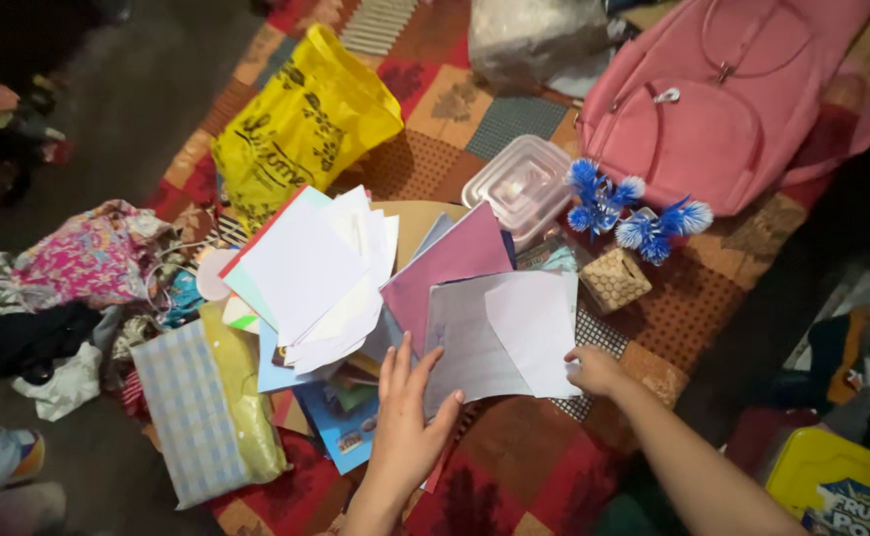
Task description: The person spreads a newspaper on a table, wipes it with a cloth, and then organizes various items including papers, a pink backpack, and books. The person places the backpack on the newspaper and arranges the books and papers on the table.
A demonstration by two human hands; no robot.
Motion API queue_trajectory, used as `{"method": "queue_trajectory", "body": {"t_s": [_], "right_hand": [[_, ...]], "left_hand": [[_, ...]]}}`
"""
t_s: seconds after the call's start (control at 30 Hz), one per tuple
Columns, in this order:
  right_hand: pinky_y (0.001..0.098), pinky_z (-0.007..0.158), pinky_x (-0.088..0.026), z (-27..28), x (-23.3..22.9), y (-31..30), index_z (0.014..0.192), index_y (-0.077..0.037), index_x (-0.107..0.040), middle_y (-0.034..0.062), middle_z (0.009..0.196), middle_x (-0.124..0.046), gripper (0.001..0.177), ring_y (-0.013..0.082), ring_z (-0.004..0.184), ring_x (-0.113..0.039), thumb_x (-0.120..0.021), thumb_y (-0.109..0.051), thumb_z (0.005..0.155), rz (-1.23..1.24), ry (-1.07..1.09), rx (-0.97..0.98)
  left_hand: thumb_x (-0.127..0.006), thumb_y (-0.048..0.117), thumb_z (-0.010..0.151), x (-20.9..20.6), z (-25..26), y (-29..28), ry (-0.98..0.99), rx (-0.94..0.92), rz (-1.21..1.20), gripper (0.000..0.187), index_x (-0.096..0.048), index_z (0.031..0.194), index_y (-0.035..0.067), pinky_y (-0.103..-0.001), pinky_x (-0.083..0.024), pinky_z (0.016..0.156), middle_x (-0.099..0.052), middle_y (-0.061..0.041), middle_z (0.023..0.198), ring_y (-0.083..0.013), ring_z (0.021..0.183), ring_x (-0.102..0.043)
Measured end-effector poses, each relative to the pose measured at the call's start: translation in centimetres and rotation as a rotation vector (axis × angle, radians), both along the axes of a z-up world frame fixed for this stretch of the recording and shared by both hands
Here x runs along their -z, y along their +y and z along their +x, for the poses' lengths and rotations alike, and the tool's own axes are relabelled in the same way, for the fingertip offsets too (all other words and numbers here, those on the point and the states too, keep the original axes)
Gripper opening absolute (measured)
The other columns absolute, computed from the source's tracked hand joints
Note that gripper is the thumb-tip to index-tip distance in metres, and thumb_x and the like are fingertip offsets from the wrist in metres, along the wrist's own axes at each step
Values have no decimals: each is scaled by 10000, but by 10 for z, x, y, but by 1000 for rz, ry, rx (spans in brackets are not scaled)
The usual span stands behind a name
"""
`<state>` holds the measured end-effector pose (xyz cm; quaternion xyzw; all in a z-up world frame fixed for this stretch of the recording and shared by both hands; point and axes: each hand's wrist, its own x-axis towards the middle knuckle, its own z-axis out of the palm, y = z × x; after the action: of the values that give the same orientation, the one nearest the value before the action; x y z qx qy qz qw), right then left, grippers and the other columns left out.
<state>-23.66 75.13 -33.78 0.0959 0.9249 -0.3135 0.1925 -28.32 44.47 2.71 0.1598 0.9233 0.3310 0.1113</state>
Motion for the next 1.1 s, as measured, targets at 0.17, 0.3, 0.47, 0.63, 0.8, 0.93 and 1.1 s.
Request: {"method": "queue_trajectory", "body": {"t_s": [0.17,0.3,0.47,0.63,0.8,0.93,1.1], "right_hand": [[384,976,-570,-25,11,1,1096,-166,-760,109,1125,-756,360,271,1065,-722,-776,-254,748,-10,-255,-30],[368,928,-591,-37,-2,-2,925,-161,-819,94,1000,-785,196,248,979,-758,-763,-195,740,-20,-314,65],[345,804,-614,-58,-68,-19,908,-113,-775,92,870,-778,184,237,845,-779,-748,-119,726,-266,-128,102],[370,727,-581,-59,-179,-68,886,-70,-731,107,824,-728,154,257,772,-729,-747,-95,735,-450,162,65],[387,794,-562,-32,-270,-125,866,-61,-697,109,891,-676,130,281,879,-682,-719,-68,737,-474,533,-65],[527,1014,-445,-8,-315,-161,879,-35,-672,123,901,-623,234,351,990,-610,-770,-76,670,-421,832,-421],[631,1228,-301,18,-335,-195,847,-64,-642,98,901,-576,242,376,1118,-586,-780,-108,654,-340,1019,-762]], "left_hand": [[-762,247,845,4,-28,24,-49,-31,-21,565,-597,1369,114,-516,-263,1177,-282,-192,1644,-436,1515,-212],[-757,245,842,6,-49,22,-77,-52,-46,560,-597,1367,131,-513,-261,1171,-278,-175,1646,-427,1515,-207],[-752,259,849,15,-53,7,-64,-76,-34,543,-605,1357,137,-505,-274,1178,-320,-162,1636,-414,1511,-246],[-747,275,870,26,-28,-4,-173,-58,-9,545,-596,1373,132,-500,-255,1178,-314,-166,1635,-408,1521,-224],[-739,294,877,35,-6,-40,-129,-67,110,551,-597,1377,110,-443,-389,1116,-421,-183,1580,-350,1424,-426],[-684,306,934,40,8,-65,-276,-228,346,503,-614,1389,104,-337,-480,1047,-705,-139,1320,-206,1217,-640],[-711,223,898,53,23,-79,-286,-306,569,472,-611,1321,37,-289,-551,870,-750,-111,1149,-136,999,-689]]}}
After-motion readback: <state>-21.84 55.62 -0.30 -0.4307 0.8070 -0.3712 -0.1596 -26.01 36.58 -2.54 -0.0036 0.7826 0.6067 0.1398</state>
